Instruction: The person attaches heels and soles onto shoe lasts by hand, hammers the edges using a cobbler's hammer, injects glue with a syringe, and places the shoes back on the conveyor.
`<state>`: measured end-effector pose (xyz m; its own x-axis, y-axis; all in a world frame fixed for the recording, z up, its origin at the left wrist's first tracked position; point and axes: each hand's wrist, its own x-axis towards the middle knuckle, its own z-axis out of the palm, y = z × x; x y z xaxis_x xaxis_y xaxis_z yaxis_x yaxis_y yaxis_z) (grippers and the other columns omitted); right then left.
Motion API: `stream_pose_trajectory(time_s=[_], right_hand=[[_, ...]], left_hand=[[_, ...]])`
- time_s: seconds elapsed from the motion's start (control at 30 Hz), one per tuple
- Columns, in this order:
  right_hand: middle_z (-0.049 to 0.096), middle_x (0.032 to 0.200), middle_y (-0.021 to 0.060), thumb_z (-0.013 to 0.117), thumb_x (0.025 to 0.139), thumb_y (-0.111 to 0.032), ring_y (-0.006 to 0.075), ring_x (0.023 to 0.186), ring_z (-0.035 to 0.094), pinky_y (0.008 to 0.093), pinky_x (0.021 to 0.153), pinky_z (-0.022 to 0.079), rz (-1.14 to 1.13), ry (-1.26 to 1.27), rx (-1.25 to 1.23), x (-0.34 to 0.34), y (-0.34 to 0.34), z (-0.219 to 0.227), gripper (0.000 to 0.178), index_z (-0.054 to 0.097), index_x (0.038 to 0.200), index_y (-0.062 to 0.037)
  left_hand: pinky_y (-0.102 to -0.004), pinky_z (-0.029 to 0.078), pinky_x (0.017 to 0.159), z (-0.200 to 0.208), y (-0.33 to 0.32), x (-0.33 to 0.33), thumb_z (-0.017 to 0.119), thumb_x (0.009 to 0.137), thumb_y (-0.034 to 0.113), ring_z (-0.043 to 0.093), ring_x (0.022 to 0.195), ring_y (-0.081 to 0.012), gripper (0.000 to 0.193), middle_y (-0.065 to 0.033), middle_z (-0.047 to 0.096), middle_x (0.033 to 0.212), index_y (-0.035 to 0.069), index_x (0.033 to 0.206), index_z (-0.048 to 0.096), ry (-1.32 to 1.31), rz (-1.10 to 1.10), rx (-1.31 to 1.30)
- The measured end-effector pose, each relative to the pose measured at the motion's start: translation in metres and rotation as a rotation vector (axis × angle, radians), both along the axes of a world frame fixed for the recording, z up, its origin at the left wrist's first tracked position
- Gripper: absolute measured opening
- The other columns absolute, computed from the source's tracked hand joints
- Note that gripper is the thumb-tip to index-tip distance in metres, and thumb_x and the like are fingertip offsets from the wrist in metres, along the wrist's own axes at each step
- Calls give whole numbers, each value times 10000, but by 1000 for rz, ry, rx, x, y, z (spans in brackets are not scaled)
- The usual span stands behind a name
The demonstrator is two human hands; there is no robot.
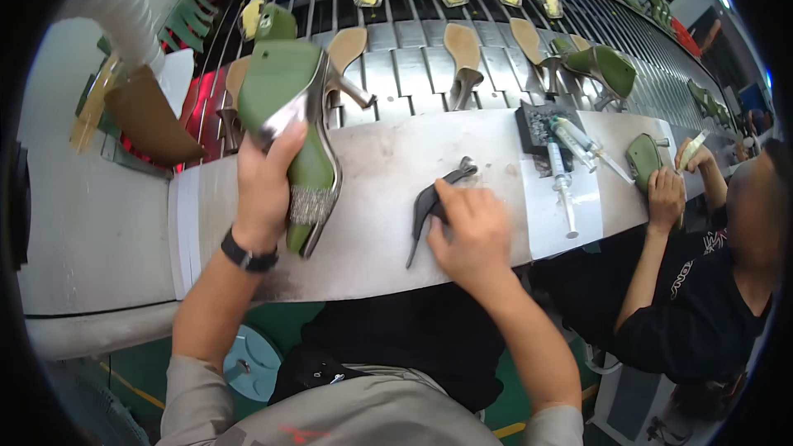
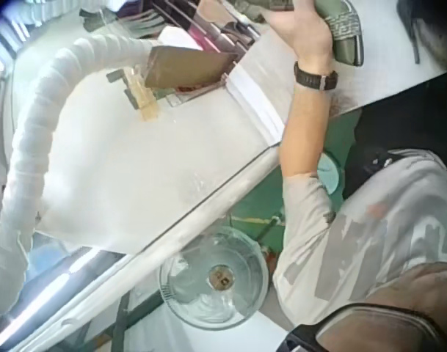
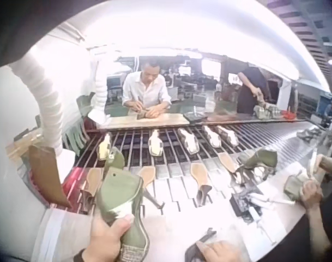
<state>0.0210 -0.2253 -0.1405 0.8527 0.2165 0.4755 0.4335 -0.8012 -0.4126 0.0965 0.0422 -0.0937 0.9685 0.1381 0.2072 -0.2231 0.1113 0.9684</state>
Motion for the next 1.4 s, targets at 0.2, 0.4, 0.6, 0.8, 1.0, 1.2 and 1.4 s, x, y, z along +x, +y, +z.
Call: stream_pose_trajectory(time_s=[0.2, 0.4, 0.6, 0.8, 1.0, 1.2, 1.4], right_hand=[[687, 1107, 136, 804, 771, -154, 312, 991, 661, 429, 849, 517, 102, 5, -74, -27, 10, 47, 420, 700, 1154, -18], [724, 898, 153, 805, 834, -218, 343, 827, 702, 445, 732, 557, -99, -250, -139, 36, -49, 185, 297, 719, 1044, -26], [763, 908, 223, 679, 861, -247, 374, 881, 748, 442, 828, 587, -421, 177, -505, 222, -209, 192, 270, 779, 937, -8], [753, 920, 245, 702, 825, -245, 409, 886, 737, 482, 832, 580, -379, 379, -860, 413, -319, 123, 292, 792, 932, 11], [712, 1330, 217, 848, 798, -345, 379, 1205, 700, 508, 998, 556, -597, 1188, -1165, 482, -362, 78, 553, 765, 1249, -35], [676, 1406, 192, 763, 841, -412, 393, 1278, 657, 497, 1070, 518, -439, 1387, -1248, 504, -450, -3, 575, 745, 1295, -60], [751, 1091, 272, 613, 912, -287, 432, 1021, 739, 514, 911, 580, -740, 563, -1073, 520, -500, -11, 403, 742, 1041, 73]], left_hand=[[-387, 562, 900, 6, -67, 153, 881, 804, 384, 722, 985, -296, 677, -189, 737, 1105, -60, 1226, 591, -47, 138, 480], [-406, 530, 962, -65, -47, 239, 875, 797, 314, 697, 1071, -313, 603, -191, 714, 1148, -47, 1193, 600, 17, 125, 664], [-403, 473, 1058, -33, -84, 108, 797, 848, 131, 635, 1192, -340, 540, -202, 674, 1275, -42, 1312, 581, -278, -86, 496], [-394, 588, 599, -50, -23, -33, 807, 892, 222, 707, 663, -262, 283, -159, 737, 869, 12, 1028, 675, 647, -370, -528], [-368, 594, 754, -36, -25, -56, 714, 999, 107, 718, 851, -265, 324, -172, 742, 1033, -41, 1274, 624, 457, -406, 114], [-383, 565, 684, -35, -28, -26, 727, 955, 38, 701, 777, -325, 160, -192, 743, 963, -29, 1100, 720, 345, -217, 531], [-466, 564, 686, -32, -41, -16, 748, 924, 64, 676, 785, -394, 162, -184, 738, 954, -6, 1069, 733, 183, -217, 725]])
